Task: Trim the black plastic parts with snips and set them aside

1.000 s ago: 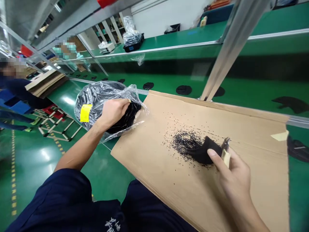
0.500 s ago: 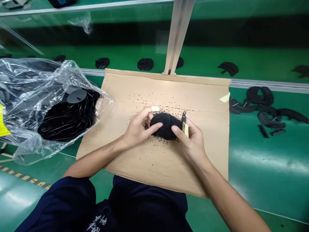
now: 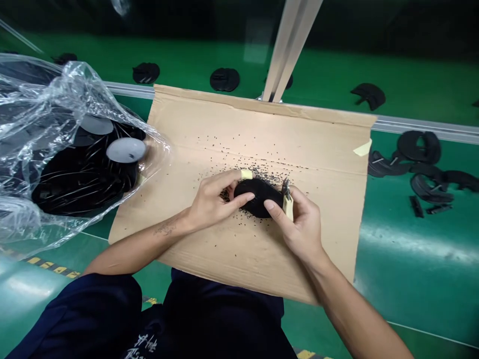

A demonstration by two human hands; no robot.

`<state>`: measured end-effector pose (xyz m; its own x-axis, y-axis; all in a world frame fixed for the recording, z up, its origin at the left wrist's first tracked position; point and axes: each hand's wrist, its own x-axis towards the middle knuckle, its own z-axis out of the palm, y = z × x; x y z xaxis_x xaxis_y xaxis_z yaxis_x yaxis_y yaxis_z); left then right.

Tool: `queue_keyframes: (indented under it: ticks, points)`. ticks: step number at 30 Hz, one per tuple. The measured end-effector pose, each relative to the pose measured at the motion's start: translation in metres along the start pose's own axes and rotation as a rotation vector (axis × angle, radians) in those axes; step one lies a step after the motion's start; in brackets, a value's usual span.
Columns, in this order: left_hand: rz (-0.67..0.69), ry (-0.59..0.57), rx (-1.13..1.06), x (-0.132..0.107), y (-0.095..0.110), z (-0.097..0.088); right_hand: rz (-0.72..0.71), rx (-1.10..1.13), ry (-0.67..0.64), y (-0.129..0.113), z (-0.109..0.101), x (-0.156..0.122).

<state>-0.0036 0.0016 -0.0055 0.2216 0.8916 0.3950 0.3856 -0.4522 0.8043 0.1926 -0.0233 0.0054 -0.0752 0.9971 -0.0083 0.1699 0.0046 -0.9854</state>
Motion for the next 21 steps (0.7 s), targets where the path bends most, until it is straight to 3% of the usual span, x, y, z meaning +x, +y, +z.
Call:
queue_keyframes:
  ticks: [5, 10, 13, 16, 21]
  points:
    - [-0.057, -0.021, 0.017, 0.0, 0.002, -0.001, -0.026, -0.025, 0.016, -0.003, -0.001, -0.001]
    - [-0.255, -0.149, -0.311, 0.002, -0.004, 0.002, -0.077, -0.043, 0.024, -0.002, -0.001, -0.001]
    - [-0.273, -0.185, -0.381, 0.003, -0.005, -0.001, -0.125, -0.074, 0.028, 0.0, -0.003, 0.0]
    - [-0.184, -0.153, -0.227, 0.004, -0.002, -0.006, -0.244, -0.161, 0.078, 0.001, -0.009, 0.002]
    - [0.169, -0.159, 0.053, 0.002, 0.002, -0.009, -0.47, -0.37, 0.004, 0.0, -0.013, 0.002]
